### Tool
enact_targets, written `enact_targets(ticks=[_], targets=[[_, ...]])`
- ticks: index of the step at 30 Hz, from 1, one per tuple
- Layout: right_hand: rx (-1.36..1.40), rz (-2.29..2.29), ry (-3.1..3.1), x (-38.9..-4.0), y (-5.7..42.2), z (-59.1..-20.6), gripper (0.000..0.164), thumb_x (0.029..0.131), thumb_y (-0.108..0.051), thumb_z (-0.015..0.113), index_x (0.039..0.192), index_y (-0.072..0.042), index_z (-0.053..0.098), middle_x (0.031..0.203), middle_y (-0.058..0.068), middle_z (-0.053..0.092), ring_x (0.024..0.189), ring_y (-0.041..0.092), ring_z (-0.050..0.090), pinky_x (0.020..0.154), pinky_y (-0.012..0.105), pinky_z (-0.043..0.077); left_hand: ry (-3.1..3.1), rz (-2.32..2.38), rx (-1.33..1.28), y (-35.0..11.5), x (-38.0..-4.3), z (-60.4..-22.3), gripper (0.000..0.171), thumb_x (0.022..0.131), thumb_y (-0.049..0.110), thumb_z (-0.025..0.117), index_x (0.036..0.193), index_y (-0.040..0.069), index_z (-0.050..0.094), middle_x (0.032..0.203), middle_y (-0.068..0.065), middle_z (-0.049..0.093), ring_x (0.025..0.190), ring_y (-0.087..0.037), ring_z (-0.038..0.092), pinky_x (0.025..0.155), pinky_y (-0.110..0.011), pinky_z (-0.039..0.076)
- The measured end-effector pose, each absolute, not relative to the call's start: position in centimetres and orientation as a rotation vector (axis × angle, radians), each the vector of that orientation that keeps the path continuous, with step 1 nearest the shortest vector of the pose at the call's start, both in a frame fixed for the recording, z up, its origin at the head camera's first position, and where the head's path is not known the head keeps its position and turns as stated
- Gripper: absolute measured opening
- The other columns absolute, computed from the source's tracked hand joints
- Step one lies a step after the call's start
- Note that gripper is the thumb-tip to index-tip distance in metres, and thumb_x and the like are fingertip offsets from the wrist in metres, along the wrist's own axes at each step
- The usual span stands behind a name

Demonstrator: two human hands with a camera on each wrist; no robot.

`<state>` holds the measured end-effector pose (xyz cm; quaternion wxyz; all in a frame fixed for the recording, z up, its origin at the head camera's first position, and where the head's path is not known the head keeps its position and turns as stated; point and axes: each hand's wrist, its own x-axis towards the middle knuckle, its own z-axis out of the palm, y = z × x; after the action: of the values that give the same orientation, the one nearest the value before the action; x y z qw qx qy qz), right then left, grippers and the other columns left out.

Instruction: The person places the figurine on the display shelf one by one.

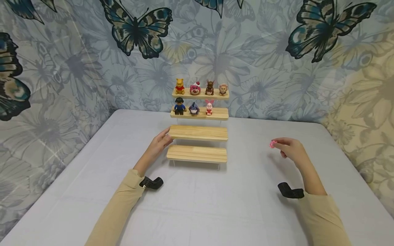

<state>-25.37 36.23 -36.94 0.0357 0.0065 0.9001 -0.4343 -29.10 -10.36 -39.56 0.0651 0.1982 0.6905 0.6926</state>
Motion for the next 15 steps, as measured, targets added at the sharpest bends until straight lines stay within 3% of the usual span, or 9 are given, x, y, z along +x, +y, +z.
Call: enact_targets(ticks=[7,15], targets=[[0.014,-1.442,2.839,-25.9,32.7,-34.3,0.054,0.084,-0.046,0.057,0.114,-0.002,0.054,0.078,-0.008,0.058,0.054,0.012,0.043,0.054,0.029,0.035,2.06,2.122,0.594,-10.8,-30.4,-41.4,0.052,0.096,0.018,0.044,0.142,0.005,0.022,0.133,-0.019,0.039,0.12,-0.027,0.039,0.097,-0.03,0.03],[-0.011,-1.6,2.92,-27.3,30.0,-33.6,0.044,0.082,-0.04,0.063,0.1,-0.001,0.055,0.077,-0.014,0.062,0.05,0.01,0.043,0.049,0.025,0.036,2.086,2.139,0.617,-10.5,-30.9,-41.9,0.054,0.095,0.022,0.046,0.141,0.005,0.025,0.131,-0.017,0.042,0.117,-0.024,0.043,0.095,-0.028,0.033]])
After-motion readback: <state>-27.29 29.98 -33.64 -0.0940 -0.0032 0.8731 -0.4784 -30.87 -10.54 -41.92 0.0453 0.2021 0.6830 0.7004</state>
